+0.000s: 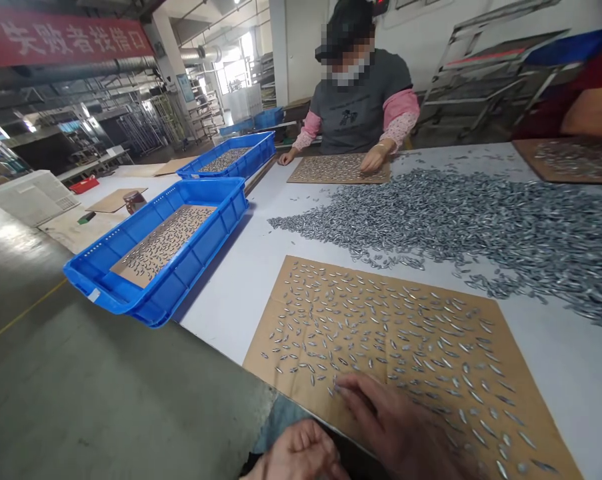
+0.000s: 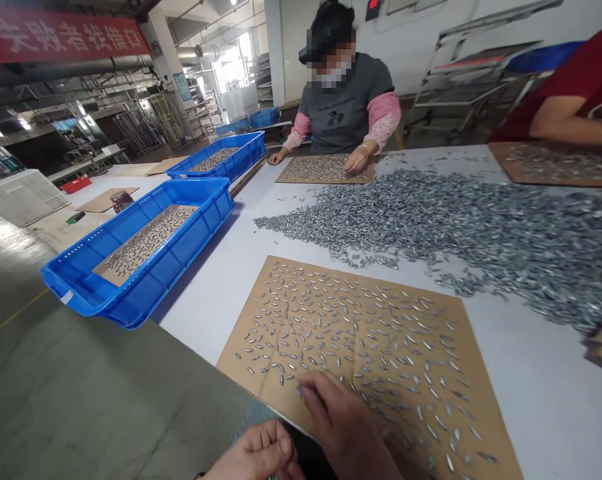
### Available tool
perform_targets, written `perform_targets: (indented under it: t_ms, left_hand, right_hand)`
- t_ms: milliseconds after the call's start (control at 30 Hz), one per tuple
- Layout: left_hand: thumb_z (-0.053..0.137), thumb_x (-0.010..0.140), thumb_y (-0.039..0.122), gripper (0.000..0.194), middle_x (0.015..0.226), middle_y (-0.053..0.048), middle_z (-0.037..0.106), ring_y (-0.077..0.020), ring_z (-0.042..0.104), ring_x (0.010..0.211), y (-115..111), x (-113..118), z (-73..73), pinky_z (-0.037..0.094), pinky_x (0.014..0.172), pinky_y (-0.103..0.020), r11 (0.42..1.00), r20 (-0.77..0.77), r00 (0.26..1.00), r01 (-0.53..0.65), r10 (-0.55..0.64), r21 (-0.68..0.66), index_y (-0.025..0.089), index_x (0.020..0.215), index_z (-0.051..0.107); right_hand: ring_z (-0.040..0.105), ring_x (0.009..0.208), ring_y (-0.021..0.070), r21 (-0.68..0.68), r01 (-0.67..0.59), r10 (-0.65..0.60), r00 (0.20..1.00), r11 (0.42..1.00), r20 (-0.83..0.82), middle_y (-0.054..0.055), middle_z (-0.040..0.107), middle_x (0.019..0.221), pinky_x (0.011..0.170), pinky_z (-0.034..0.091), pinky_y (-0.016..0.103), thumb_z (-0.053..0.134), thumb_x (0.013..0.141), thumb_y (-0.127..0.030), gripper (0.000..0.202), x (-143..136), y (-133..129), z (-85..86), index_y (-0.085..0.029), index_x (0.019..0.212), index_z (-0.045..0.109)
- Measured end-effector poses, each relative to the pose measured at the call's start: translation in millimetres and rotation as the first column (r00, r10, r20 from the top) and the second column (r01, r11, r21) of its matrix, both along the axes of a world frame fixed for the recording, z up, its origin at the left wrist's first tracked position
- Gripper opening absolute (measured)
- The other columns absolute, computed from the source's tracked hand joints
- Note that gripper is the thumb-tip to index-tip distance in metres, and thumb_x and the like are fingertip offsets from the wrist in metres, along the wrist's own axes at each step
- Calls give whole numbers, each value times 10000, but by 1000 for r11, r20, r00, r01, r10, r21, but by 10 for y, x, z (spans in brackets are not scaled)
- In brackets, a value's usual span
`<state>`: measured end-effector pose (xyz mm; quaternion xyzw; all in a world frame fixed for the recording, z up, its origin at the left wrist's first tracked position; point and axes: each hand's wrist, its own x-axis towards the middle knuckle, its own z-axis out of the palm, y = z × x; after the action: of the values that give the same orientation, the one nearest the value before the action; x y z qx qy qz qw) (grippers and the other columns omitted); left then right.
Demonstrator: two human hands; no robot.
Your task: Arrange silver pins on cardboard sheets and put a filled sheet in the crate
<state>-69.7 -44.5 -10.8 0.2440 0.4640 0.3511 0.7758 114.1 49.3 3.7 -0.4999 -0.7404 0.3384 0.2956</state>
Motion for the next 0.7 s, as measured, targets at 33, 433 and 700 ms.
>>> perform_targets:
  t_ms: [33, 433, 700]
  left_hand:
    - [850, 692, 683, 616, 788, -104, 733, -109, 536, 520, -1, -15, 18, 280, 522, -237, 1000, 8, 1000, -18, 18, -14, 177, 880, 554]
    - [748, 792, 738, 592, 667, 34, 584, -28, 379, 417, 60, -77, 65, 162, 412, -213, 957, 93, 954, -289, 285, 33, 189, 843, 532]
    - [765, 783, 722, 588, 613, 78, 538, -12, 276, 359, 112, -160, 55, 128, 380, -214, 964, 56, 962, -266, 266, -16, 213, 810, 472]
  right_hand:
    - [749, 877, 229, -13, -37, 37, 999, 999, 16, 58, 780, 911, 766, 587, 318, 399, 1008, -400, 336, -68, 82, 1, -284, 897, 693]
    - [678, 825, 177, -229, -352, 353, 935, 908, -36, 16, 726, 876, 772, 525, 286, 439, 1024, -302, 274, -333, -56, 335, -261, 842, 639]
    - [700, 888, 204, -146, -260, 276, 956, 954, 102, 41, 749, 970, 768, 532, 304, 455, 1031, -344, 260, -328, 142, 110, -261, 986, 698]
